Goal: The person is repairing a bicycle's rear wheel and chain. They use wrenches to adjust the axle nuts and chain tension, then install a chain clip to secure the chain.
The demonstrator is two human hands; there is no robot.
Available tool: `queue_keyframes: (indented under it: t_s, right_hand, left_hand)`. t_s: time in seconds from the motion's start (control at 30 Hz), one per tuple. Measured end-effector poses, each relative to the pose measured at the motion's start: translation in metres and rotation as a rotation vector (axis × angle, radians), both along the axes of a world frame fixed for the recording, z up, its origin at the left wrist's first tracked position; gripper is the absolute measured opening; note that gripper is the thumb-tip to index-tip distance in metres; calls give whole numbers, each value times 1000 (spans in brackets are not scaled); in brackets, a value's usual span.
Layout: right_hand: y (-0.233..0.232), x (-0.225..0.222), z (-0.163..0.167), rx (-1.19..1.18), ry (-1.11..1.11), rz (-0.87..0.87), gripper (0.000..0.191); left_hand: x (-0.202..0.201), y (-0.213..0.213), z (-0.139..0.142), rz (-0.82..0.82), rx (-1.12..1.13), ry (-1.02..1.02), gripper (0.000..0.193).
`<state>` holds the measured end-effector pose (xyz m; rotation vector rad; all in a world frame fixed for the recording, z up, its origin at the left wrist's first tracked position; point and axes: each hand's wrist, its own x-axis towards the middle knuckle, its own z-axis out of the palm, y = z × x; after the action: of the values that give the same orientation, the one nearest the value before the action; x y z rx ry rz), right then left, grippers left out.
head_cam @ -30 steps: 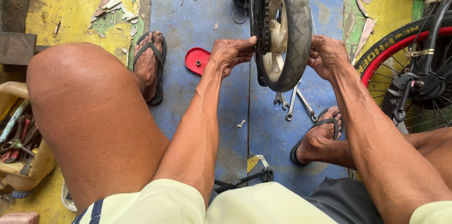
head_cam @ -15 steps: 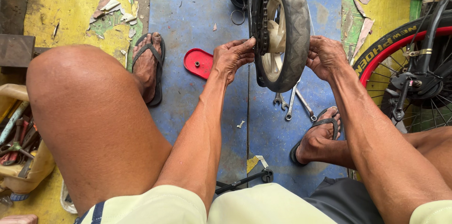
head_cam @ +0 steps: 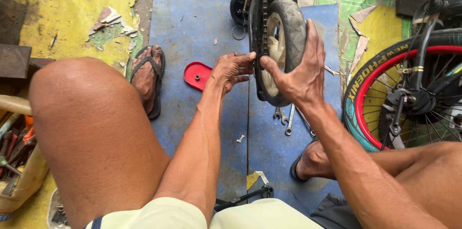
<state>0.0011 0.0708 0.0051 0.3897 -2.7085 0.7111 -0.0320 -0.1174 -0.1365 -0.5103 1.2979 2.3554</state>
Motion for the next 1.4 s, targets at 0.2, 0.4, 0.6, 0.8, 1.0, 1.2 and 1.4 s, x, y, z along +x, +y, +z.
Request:
queue_keyframes:
  t_s: [0.2, 0.4, 0.6, 0.8, 1.0, 1.2, 1.4]
  right_hand:
    - [-8, 7, 9, -141, 102, 31, 116]
    - [2, 3, 9, -215, -156, 37, 108]
    - [-6, 8, 15, -284, -48, 35, 110]
    - [-18, -7, 53, -1, 269, 259, 61]
    - [-82, -60, 55, 922, -236, 476, 21]
    - [-98, -71, 31, 1193, -309, 553, 19]
    - [-88, -76, 18, 1104, -294, 578, 22]
  left_hand:
    - [3, 6, -2, 43, -6, -8, 43]
    - [9, 2, -7, 73, 68, 67, 45]
    - [9, 0, -14, 76, 119, 55, 40]
    - [10, -2, -18, 85, 109, 64, 39]
    - [11, 0, -12, 86, 100, 15, 40]
    - [18, -2, 7, 124, 87, 14, 37]
    - [16, -6, -6, 61, 81, -1, 36]
